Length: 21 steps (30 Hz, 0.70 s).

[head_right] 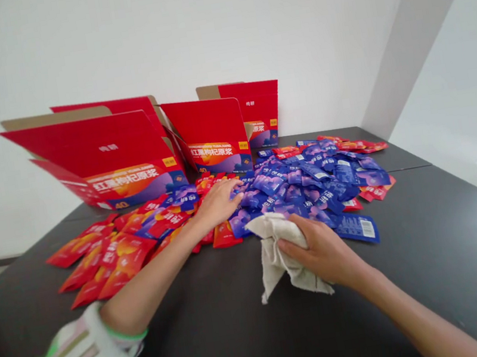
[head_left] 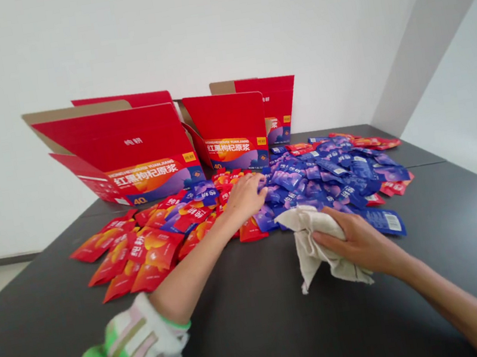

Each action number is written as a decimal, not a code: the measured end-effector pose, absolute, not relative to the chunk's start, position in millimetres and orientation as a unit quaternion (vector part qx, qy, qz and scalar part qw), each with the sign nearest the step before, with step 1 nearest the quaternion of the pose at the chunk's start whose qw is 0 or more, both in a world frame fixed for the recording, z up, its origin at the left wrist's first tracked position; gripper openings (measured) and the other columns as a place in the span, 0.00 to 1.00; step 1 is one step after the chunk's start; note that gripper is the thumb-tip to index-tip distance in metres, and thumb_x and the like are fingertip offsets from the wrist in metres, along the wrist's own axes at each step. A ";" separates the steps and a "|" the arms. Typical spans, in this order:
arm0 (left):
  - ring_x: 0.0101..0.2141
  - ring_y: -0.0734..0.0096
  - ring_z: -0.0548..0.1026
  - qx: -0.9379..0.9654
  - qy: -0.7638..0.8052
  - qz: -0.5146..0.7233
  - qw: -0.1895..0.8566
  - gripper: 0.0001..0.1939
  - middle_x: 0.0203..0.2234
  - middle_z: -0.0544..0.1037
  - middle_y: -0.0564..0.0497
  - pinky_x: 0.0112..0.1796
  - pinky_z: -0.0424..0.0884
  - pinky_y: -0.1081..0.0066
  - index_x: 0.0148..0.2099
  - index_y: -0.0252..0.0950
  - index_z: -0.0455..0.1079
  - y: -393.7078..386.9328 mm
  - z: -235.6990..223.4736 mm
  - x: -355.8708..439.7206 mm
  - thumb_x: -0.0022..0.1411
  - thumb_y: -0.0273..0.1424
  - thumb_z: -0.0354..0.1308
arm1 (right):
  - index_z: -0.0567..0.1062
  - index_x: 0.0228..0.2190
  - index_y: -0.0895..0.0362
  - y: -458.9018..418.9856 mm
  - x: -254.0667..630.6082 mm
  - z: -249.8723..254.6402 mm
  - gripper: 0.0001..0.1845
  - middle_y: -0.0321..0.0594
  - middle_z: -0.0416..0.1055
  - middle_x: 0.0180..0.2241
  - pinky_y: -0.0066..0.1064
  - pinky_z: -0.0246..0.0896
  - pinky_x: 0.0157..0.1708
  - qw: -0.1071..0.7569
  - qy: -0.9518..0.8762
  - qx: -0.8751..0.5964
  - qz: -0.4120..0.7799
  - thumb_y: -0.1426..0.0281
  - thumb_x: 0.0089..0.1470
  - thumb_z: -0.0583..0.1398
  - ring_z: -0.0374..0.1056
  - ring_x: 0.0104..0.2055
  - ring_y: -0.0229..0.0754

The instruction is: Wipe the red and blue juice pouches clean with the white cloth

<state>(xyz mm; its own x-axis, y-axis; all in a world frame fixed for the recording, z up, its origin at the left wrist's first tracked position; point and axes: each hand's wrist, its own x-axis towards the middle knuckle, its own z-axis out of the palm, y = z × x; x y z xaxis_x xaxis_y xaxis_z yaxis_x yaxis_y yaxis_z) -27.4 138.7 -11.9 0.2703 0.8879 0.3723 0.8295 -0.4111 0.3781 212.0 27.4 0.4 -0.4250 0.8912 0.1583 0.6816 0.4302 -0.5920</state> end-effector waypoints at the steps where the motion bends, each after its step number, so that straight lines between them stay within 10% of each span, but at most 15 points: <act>1: 0.52 0.62 0.65 0.812 0.522 0.254 0.062 0.19 0.49 0.70 0.46 0.53 0.57 0.65 0.54 0.38 0.63 148.1 -10.9 -18.0 0.60 0.33 0.51 | 0.66 0.32 0.55 24.6 208.5 0.3 0.12 0.34 0.68 0.27 0.26 0.53 0.27 0.219 -0.827 -0.464 0.230 0.59 0.56 0.53 0.63 0.28 0.37; 9: 0.57 0.49 0.59 0.860 0.471 0.156 0.117 0.39 0.56 0.63 0.41 0.52 0.58 0.58 0.59 0.39 0.59 196.5 -24.5 32.3 0.48 0.47 0.63 | 0.67 0.42 0.54 17.8 196.3 -16.4 0.14 0.38 0.68 0.37 0.28 0.55 0.37 0.103 -0.888 -0.390 0.222 0.61 0.54 0.56 0.65 0.37 0.40; 21: 0.42 0.65 0.71 0.784 0.526 0.282 0.172 0.14 0.44 0.71 0.46 0.43 0.69 0.58 0.48 0.33 0.66 193.4 -35.6 38.9 0.63 0.35 0.54 | 0.66 0.38 0.55 21.3 203.0 -12.4 0.13 0.37 0.68 0.35 0.27 0.54 0.34 0.105 -0.887 -0.394 0.215 0.60 0.54 0.56 0.65 0.35 0.39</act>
